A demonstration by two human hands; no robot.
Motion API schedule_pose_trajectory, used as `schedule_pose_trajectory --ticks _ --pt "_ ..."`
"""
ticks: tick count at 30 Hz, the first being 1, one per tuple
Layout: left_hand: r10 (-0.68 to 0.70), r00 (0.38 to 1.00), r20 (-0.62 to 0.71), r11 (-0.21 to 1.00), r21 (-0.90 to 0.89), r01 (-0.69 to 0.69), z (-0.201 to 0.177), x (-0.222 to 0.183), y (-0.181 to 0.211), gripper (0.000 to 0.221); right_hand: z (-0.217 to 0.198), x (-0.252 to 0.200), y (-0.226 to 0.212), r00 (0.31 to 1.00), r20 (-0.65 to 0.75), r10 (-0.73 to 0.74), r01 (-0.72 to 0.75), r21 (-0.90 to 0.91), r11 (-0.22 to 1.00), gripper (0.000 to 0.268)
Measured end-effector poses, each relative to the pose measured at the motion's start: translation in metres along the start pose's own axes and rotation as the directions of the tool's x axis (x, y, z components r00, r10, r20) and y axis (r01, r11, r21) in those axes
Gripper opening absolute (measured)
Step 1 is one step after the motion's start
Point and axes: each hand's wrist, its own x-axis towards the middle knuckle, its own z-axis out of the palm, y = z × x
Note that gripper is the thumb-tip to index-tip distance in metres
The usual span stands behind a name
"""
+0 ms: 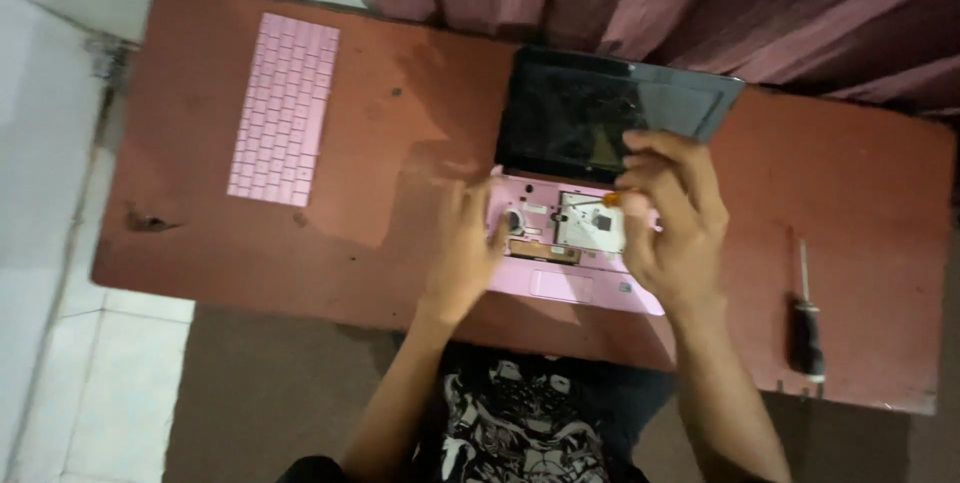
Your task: The person connects a ribbon cable to the motherboard, then places a pink laptop palm rest over the internal components. They secure the palm rest by inserting and tightening multiple screws with a screwdriver.
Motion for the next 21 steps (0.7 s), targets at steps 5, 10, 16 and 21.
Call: schedule_pose_trajectory --ticks 5,10,16,21 --pt "-0.224 0.960 -0.171 0.956 0.151 0.250 -0.041 0.033 -0.047 0.031 -0.008 0.007 0.000 0.976 0.205 -0.079 0.049 0.147 0.988 0.057" --pt "-0.109 0.963 -0.247 0.965 0.208 0.162 -0.017 0.067 -0.137 0.035 0.011 -0.011 0.019 0.982 0.183 -0.040 0.005 0.186 0.983 0.033" --pt "-0.066 0.964 -0.257 0.962 0.240 0.130 -0.004 0.091 -0.166 0.024 0.018 -0.019 0.028 0.996 -0.037 -0.081 0.086 0.161 0.983 0.025" --pt "-0.031 0.983 -0.183 0.968 0.237 0.075 -0.004 0.097 -0.181 0.028 0.004 -0.019 0.028 0.997 0.060 -0.050 0.037 0.193 0.980 0.031"
